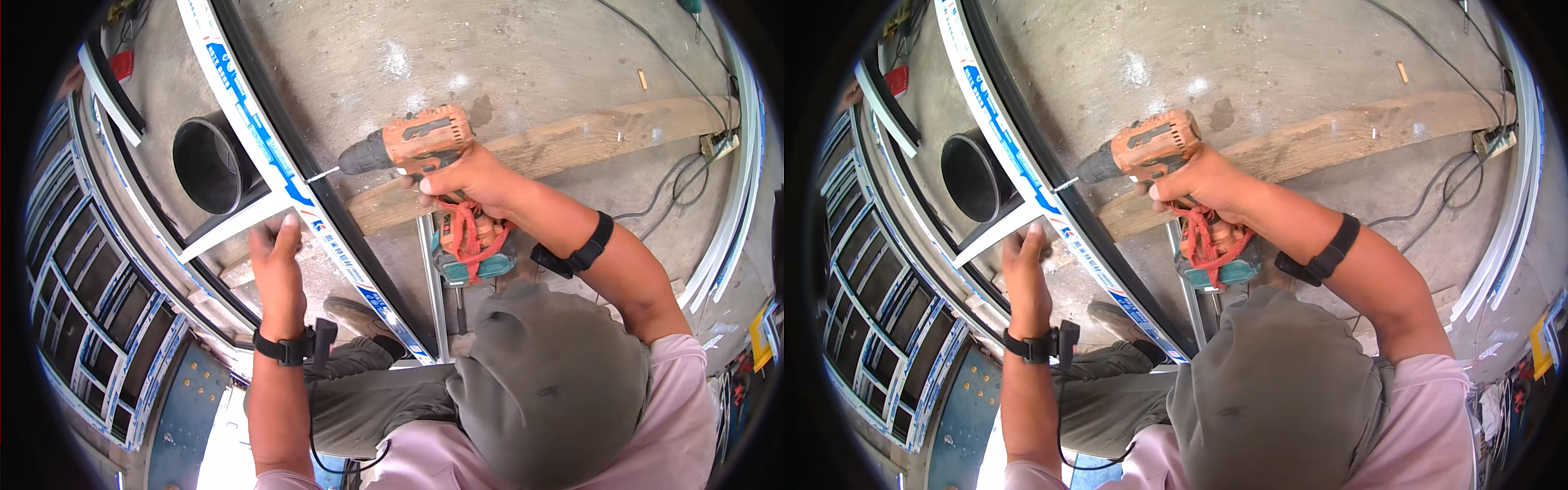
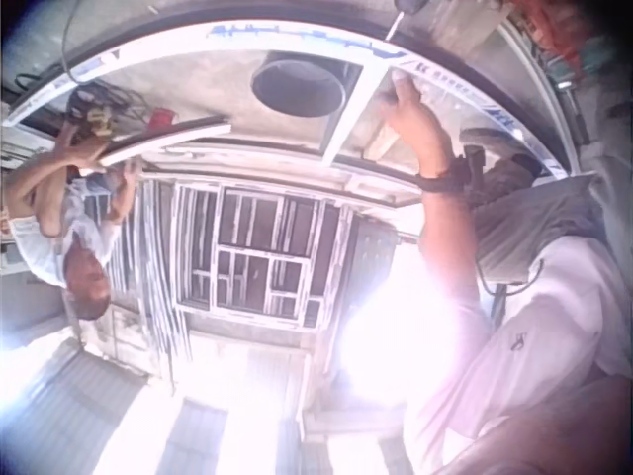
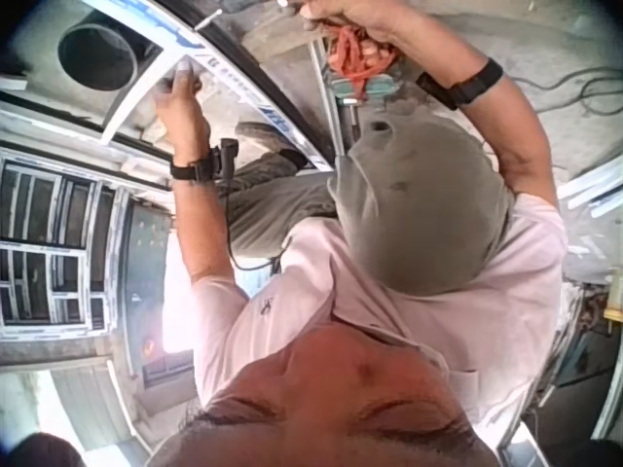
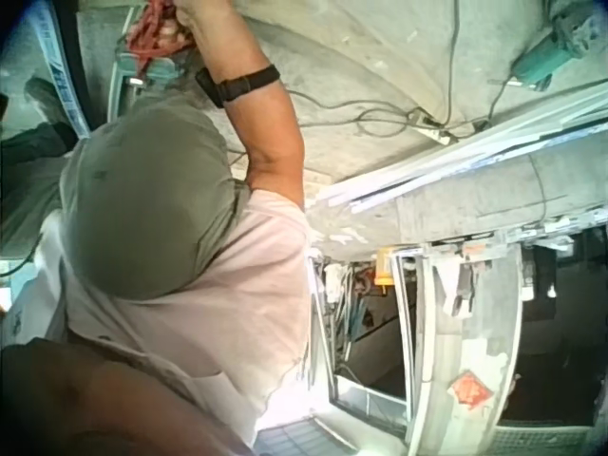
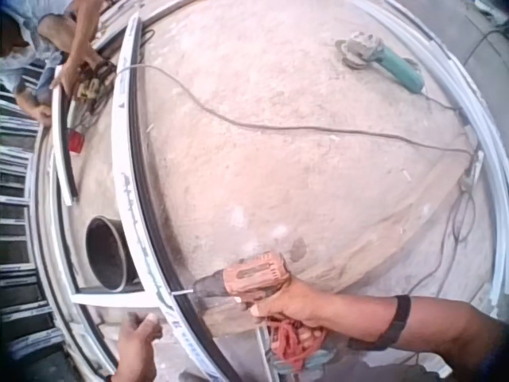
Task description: Assembling and drilling aluminium window frame profiles together.
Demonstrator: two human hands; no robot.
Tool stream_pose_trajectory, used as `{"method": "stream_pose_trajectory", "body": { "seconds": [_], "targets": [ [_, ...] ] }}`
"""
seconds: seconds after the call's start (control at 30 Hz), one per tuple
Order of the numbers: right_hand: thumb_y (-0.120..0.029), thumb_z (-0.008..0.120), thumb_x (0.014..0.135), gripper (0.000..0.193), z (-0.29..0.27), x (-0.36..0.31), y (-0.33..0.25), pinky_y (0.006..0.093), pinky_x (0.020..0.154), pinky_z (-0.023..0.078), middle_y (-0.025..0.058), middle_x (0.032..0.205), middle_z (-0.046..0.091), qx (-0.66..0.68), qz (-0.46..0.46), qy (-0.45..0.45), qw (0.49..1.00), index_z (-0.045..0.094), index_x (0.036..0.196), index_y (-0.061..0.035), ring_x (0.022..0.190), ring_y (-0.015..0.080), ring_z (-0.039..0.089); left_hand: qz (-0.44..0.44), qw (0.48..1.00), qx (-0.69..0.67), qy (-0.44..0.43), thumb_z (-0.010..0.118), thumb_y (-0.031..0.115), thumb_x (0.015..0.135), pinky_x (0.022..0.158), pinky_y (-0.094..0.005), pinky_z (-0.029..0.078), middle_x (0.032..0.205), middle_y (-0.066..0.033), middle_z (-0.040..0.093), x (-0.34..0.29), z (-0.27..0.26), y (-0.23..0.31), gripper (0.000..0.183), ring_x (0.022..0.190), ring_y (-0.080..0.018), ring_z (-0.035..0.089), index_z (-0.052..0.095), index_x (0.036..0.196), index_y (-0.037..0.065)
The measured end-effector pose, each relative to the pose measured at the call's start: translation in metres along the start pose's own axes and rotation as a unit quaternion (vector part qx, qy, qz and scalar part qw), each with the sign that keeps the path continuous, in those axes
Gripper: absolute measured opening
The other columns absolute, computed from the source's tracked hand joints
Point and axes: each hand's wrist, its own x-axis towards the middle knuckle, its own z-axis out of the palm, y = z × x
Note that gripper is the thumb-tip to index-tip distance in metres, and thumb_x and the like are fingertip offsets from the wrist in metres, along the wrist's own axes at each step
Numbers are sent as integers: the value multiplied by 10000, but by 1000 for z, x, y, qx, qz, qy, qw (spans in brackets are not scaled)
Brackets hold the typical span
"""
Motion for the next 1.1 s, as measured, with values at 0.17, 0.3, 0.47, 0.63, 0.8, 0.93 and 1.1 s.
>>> {"method": "stream_pose_trajectory", "body": {
  "seconds": [0.17,0.3,0.47,0.63,0.8,0.93,1.1],
  "targets": [
    [24,661,760,470,4,1,0,313,695,566,147,1043,651,17,29,29,999,565,1220,13,868,195,646,-179,913,-366,32,559,436,963,1022,-433,421,1223,-172,596,39,6,-36,542,1132,-261,572,510,1255,-17],
    [17,658,758,455,9,1,-4,315,672,560,139,1021,650,-7,58,59,997,569,1204,14,853,191,644,-139,875,-464,-21,558,438,960,968,-420,465,1135,-52,661,56,27,-37,442,1039,-249,618,589,1208,73],
    [-30,678,750,405,1,2,-8,302,616,521,118,967,651,2,81,40,996,589,1143,3,763,172,620,-139,874,-465,-7,561,453,951,939,-408,488,1117,-73,659,57,35,-33,463,1016,-238,625,581,1207,67],
    [-58,692,751,386,6,2,-13,291,620,519,113,918,659,4,84,54,995,601,1122,-6,709,158,611,-131,875,-466,-18,558,457,948,957,-416,478,1140,-73,651,54,31,-40,479,1033,-244,617,570,1222,63],
    [-48,688,761,399,2,1,-14,293,655,548,124,943,667,-1,40,21,999,598,1148,-7,728,158,630,-117,848,-516,-44,529,379,986,996,-441,447,1176,-86,649,54,29,-41,401,1079,-274,602,573,1217,55],
    [-52,702,780,442,-10,-13,-13,304,687,572,125,997,660,-44,24,53,997,575,1201,-12,859,179,653,-128,848,-512,-46,521,299,991,1002,-455,443,1177,-103,647,54,26,-48,346,1092,-279,598,569,1220,43],
    [-20,689,803,429,-6,-15,-16,321,662,567,146,1081,623,-27,31,63,997,555,1206,43,895,203,651,-123,855,-503,-30,515,294,993,992,-448,454,1167,-104,648,51,24,-50,342,1086,-276,603,563,1210,35]
  ]
}}
